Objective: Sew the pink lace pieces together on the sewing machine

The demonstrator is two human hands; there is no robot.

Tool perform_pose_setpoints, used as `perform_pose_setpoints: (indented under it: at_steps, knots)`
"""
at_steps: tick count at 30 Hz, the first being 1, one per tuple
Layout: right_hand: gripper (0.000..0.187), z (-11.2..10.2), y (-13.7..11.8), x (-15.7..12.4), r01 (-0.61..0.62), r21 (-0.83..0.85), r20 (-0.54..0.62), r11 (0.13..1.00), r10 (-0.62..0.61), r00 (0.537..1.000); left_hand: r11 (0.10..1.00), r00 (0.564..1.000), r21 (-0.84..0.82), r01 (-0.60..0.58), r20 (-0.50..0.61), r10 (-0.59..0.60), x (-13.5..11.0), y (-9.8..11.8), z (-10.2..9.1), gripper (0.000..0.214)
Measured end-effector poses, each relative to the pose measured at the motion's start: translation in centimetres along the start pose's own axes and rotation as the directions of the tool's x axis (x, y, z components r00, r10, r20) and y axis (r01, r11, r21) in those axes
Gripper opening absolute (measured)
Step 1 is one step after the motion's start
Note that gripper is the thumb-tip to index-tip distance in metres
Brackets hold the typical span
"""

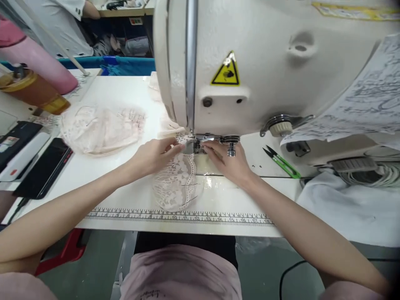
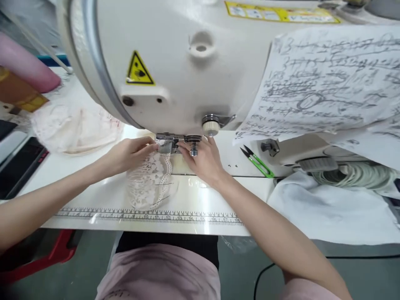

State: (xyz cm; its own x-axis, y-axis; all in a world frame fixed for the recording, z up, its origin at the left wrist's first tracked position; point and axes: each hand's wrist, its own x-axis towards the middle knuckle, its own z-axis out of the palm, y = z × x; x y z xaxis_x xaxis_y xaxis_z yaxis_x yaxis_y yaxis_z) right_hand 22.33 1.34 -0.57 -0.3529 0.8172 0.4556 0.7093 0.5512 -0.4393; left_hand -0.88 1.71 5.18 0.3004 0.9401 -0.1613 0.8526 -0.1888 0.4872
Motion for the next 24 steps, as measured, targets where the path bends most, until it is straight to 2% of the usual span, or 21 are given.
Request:
perform_pose_setpoints:
  at_steps: [4,7,12,18,22,24]
  knots:
    - [0.023,0.0,-0.1,-0.1,0.002,0.013,0.028,1.0,-0.002,1.0,0.987,0.997,0.158,-0.008,-0.077,0.02,-0.1,-0.1,0.6,0.033]
    - [0.029,0.0,-0.4,-0.3,0.023,0.011,0.092,1.0,-0.024,0.996,0.992,0.996,0.096,-0.076,-0.041,0.08,-0.3,0.1,1.1,0.026]
    - [0.019,0.4,-0.3,-0.3,0.06,0.126,0.12,0.99,-0.075,0.99,0.967,0.961,-0.01,-0.254,-0.12,0.251,-0.2,0.2,1.9,0.018]
    - [0.011,0.4,0.0,-0.2,0.018,0.273,0.151,0.962,-0.061,0.987,0.963,0.975,-0.167,-0.213,0.03,0.221,0.9,0.2,1.8,0.028]
    - [0.014,0.3,0.0,-0.1,-0.013,0.28,0.173,0.96,-0.037,0.984,0.975,0.973,-0.098,-0.2,0.097,0.209,1.7,0.0,1.6,0.014]
    - [0.017,0.3,0.1,-0.1,-0.023,0.248,0.172,0.969,-0.021,0.985,0.985,0.982,-0.017,-0.17,0.081,0.17,2.0,-0.2,1.5,0.013]
